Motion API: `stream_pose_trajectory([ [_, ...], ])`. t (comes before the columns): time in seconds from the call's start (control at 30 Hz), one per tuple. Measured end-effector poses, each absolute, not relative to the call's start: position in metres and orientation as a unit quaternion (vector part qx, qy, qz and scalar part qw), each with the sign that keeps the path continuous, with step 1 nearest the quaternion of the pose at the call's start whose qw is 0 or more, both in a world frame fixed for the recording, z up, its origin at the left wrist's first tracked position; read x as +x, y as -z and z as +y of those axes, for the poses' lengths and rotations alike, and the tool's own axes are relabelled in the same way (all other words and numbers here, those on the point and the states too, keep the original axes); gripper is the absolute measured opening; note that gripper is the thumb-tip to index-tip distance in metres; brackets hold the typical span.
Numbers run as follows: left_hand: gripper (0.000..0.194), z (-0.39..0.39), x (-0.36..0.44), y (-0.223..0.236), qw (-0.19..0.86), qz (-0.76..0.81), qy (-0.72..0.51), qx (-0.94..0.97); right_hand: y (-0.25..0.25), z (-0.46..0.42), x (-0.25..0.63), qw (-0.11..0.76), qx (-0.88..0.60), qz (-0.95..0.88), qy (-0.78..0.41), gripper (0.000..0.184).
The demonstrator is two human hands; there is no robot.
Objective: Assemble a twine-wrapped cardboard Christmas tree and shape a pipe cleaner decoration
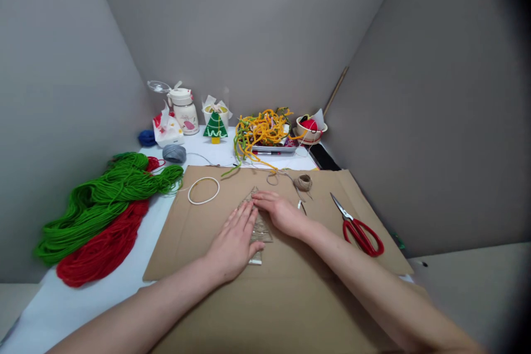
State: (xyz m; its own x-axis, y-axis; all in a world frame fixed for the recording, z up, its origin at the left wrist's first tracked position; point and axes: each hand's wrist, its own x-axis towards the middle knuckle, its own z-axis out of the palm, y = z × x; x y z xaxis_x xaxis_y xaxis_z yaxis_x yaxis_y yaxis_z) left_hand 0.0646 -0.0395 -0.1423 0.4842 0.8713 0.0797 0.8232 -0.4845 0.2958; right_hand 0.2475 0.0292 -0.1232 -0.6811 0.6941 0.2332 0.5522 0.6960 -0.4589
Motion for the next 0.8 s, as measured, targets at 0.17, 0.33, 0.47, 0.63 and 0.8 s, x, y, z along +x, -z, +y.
stream_pose_trajectory([
  [0.17, 0.071, -0.042, 0.061, 0.132, 0.14, 0.483, -0.109, 0.857, 0.112, 0.042, 0.259, 0.27, -0.391, -0.859, -0.188, 0.049],
  [0.33, 0.078, -0.037, 0.06, 0.119, 0.12, 0.488, -0.134, 0.854, 0.117, 0.041, 0.256, 0.201, -0.368, -0.899, -0.127, 0.048],
  [0.47, 0.087, -0.025, 0.061, 0.12, 0.116, 0.49, -0.122, 0.856, 0.124, 0.037, 0.25, 0.167, -0.37, -0.91, -0.086, 0.047],
  [0.63, 0.091, -0.019, 0.06, 0.131, 0.124, 0.481, -0.09, 0.863, 0.132, 0.039, 0.248, 0.151, -0.363, -0.917, -0.068, 0.045],
  [0.8, 0.092, -0.019, 0.059, 0.134, 0.119, 0.48, -0.087, 0.865, 0.136, 0.042, 0.248, 0.148, -0.365, -0.915, -0.086, 0.047],
])
